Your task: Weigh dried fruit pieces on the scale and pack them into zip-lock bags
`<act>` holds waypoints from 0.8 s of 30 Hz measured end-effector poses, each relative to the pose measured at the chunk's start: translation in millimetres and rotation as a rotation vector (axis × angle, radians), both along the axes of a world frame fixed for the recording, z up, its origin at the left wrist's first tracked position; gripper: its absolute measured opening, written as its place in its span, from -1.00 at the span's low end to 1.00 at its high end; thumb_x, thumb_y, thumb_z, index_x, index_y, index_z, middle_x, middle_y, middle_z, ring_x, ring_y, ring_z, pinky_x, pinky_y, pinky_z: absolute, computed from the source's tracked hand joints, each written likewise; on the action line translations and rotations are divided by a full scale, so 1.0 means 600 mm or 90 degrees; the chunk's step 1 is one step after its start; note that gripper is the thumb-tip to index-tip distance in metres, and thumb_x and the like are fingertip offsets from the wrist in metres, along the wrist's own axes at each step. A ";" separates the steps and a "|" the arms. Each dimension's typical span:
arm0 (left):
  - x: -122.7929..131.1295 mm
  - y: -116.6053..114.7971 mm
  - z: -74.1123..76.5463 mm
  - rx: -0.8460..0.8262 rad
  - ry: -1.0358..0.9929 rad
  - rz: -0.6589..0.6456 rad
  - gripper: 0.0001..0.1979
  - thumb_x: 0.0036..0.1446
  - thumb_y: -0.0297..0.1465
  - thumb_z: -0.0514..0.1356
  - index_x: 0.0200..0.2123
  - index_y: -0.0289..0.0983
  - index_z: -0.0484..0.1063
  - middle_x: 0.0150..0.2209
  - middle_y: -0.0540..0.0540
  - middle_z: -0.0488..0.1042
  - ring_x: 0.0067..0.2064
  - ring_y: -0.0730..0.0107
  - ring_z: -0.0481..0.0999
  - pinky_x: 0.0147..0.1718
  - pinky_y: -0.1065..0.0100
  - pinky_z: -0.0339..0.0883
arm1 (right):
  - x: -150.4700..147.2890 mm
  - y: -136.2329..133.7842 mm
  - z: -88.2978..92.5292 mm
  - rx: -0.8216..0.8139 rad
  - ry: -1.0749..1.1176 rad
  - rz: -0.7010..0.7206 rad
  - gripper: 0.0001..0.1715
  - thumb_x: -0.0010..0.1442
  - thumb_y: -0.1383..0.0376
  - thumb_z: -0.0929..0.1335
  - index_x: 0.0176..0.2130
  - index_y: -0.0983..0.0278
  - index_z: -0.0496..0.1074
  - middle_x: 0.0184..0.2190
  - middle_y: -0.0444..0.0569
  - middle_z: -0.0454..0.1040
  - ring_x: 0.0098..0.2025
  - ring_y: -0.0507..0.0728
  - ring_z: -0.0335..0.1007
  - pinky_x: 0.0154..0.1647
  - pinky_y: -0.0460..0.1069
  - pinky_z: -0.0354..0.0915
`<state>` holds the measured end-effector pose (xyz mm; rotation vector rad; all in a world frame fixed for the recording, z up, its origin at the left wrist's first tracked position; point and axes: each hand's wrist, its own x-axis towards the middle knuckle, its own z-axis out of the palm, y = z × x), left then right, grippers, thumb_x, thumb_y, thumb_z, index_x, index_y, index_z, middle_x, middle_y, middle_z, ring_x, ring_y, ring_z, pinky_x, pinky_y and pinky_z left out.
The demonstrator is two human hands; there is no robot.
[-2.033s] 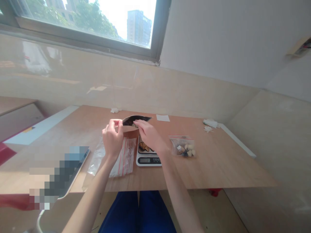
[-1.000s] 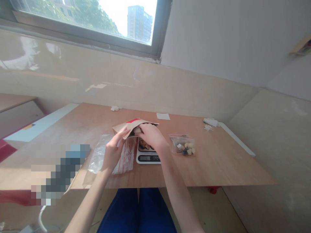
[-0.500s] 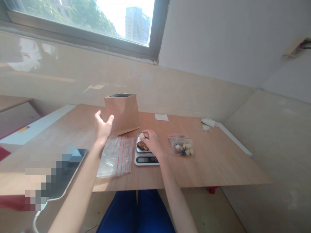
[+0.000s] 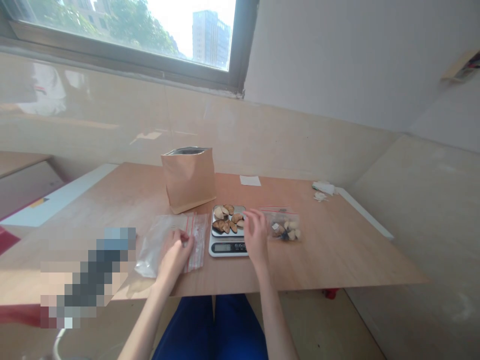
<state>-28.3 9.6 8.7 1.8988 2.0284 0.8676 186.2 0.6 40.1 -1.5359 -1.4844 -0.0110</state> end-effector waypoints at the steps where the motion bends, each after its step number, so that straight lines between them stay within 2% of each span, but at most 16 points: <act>1: 0.000 0.000 -0.004 -0.004 0.021 -0.005 -0.81 0.11 -0.24 0.00 -0.46 -0.20 0.23 -0.38 -0.14 0.42 -0.25 0.18 0.45 -0.25 0.28 0.27 | 0.017 -0.012 -0.016 0.025 0.035 -0.022 -0.68 0.25 0.28 0.15 -0.19 0.24 0.44 -0.16 0.07 0.38 -0.03 0.18 0.26 0.05 0.15 0.11; 3: -0.002 0.000 -0.009 -0.009 0.039 -0.021 -0.80 0.13 -0.24 -0.03 -0.48 -0.19 0.20 -0.39 -0.13 0.41 -0.30 0.20 0.43 -0.29 0.29 0.26 | 0.052 -0.034 -0.055 0.038 0.108 -0.070 -0.67 0.22 0.30 0.13 -0.27 0.28 0.43 -0.26 0.08 0.37 -0.15 0.17 0.31 -0.09 0.10 0.23; 5: -0.003 -0.001 -0.011 -0.002 0.047 -0.030 -0.79 0.14 -0.25 -0.06 -0.50 -0.18 0.17 -0.41 -0.11 0.39 -0.33 0.22 0.41 -0.31 0.30 0.24 | 0.078 -0.050 -0.089 -0.004 0.157 -0.098 -0.69 0.17 0.30 0.14 -0.33 0.28 0.42 -0.33 0.07 0.37 -0.27 0.17 0.33 -0.24 0.06 0.27; 8: -0.005 0.000 -0.014 0.028 0.058 -0.034 -0.77 0.14 -0.27 -0.06 -0.54 -0.17 0.11 -0.47 -0.09 0.35 -0.35 0.24 0.38 -0.32 0.32 0.21 | 0.092 -0.059 -0.115 -0.047 0.168 -0.090 -0.71 0.14 0.32 0.15 -0.36 0.29 0.41 -0.37 0.07 0.38 -0.34 0.17 0.33 -0.30 0.06 0.28; 14: -0.005 0.002 -0.015 -0.027 0.000 -0.007 -0.77 0.13 -0.27 -0.07 -0.56 -0.17 0.09 -0.54 -0.05 0.34 -0.43 0.29 0.38 -0.39 0.34 0.19 | 0.080 -0.059 -0.105 -0.068 0.141 -0.080 -0.73 0.14 0.34 0.16 -0.37 0.27 0.41 -0.34 0.06 0.35 -0.34 0.15 0.33 -0.27 0.06 0.28; 24: -0.004 -0.003 -0.006 -0.038 -0.004 -0.005 -0.76 0.12 -0.27 -0.06 -0.56 -0.18 0.12 -0.55 -0.05 0.36 -0.46 0.31 0.39 -0.44 0.36 0.19 | 0.073 -0.065 -0.100 -0.082 0.053 -0.051 -0.73 0.15 0.37 0.17 -0.39 0.26 0.43 -0.37 0.03 0.37 -0.29 0.17 0.31 -0.23 0.06 0.26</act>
